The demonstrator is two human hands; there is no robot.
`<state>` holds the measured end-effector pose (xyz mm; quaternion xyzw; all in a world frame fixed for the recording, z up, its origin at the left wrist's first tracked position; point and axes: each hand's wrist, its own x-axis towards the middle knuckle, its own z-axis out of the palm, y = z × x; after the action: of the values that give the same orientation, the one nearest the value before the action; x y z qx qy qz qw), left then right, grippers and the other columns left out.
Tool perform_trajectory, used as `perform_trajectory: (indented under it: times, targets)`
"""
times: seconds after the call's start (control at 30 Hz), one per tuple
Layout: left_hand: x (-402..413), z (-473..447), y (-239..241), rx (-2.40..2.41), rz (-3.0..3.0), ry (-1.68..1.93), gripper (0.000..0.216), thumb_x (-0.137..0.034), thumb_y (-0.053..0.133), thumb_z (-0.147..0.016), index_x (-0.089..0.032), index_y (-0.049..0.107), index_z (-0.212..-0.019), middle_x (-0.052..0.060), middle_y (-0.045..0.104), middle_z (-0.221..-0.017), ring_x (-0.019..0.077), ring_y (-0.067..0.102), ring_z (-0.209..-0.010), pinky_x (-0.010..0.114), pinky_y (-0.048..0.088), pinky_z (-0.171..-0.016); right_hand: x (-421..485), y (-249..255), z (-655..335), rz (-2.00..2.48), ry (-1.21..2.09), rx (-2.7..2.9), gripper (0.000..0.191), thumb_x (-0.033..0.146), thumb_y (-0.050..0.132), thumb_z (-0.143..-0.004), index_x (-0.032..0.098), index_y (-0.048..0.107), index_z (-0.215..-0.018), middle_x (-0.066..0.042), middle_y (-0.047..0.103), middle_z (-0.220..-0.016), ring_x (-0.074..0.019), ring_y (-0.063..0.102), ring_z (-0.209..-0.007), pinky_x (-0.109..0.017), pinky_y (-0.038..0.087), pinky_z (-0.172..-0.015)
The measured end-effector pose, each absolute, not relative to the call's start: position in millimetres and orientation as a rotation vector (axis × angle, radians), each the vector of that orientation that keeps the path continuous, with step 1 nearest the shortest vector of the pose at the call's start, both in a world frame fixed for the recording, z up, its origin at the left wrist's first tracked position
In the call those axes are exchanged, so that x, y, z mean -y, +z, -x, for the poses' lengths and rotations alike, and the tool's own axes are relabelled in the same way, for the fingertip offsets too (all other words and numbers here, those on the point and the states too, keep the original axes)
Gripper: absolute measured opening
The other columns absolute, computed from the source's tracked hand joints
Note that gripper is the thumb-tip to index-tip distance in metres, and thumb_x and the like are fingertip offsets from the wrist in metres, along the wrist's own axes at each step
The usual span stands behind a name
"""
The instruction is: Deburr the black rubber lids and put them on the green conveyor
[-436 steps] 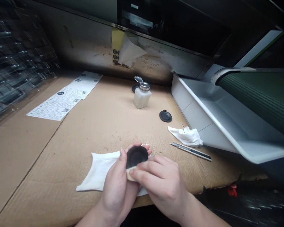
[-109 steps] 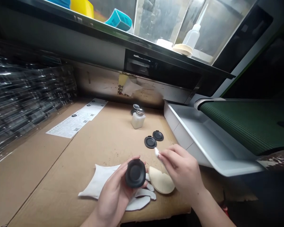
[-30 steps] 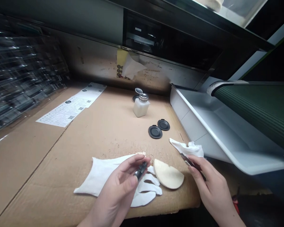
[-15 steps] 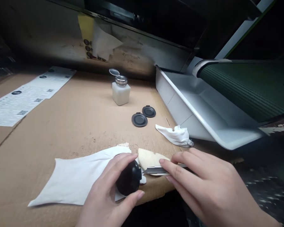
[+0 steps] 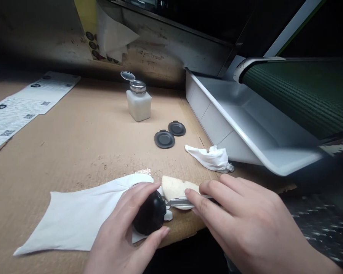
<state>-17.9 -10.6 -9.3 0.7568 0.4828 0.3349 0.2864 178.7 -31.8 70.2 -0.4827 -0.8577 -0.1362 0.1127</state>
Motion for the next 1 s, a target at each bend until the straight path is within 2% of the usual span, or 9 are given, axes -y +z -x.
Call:
perform_trajectory:
  times: [0.5, 0.63, 0.83, 1.0]
  targets:
    - [13, 13, -8, -1.300, -1.827, 0.863, 0.048, -0.028, 0.060, -0.075, -0.043, 0.045, -0.117, -0.005, 0.055, -0.122, 0.0209, 0.054, -0.110, 0.038, 0.044, -0.097, 33, 76, -180, 1.377, -0.332, 2.589, 0.024, 0.011, 0.045, -0.080, 0.013, 0.065, -0.092, -0.002, 0.053, -0.067, -0.0144, 0.043, -0.061, -0.029, 0.028, -0.052]
    - [13, 13, -6, -1.291, -1.758, 0.865, 0.047, -0.029, 0.062, -0.073, -0.043, 0.046, -0.116, -0.005, 0.055, -0.122, 0.0211, 0.054, -0.111, 0.037, 0.043, -0.097, 31, 75, -184, 1.433, -0.239, 2.540, 0.020, 0.013, 0.046, -0.083, 0.016, 0.064, -0.089, -0.002, 0.054, -0.067, -0.0132, 0.045, -0.061, -0.027, 0.032, -0.054]
    - [12, 16, -7, -1.284, -1.699, 0.859, 0.045, -0.029, 0.062, -0.074, -0.043, 0.047, -0.114, -0.006, 0.054, -0.122, 0.0194, 0.052, -0.113, 0.034, 0.043, -0.098, 29, 70, -194, 1.636, 0.042, 2.322, 0.020, 0.018, 0.042, -0.090, 0.021, 0.060, -0.099, -0.002, 0.059, -0.080, -0.0124, 0.052, -0.070, -0.023, 0.037, -0.061]
    - [12, 17, -8, -1.275, -1.710, 0.879, 0.043, -0.028, 0.062, -0.074, -0.041, 0.048, -0.112, -0.006, 0.055, -0.121, 0.0186, 0.053, -0.112, 0.033, 0.042, -0.098, 32, 62, -195, 1.560, -0.042, 2.405, 0.018, 0.016, 0.046, -0.087, 0.020, 0.062, -0.094, -0.001, 0.057, -0.075, -0.0119, 0.050, -0.065, -0.024, 0.035, -0.058]
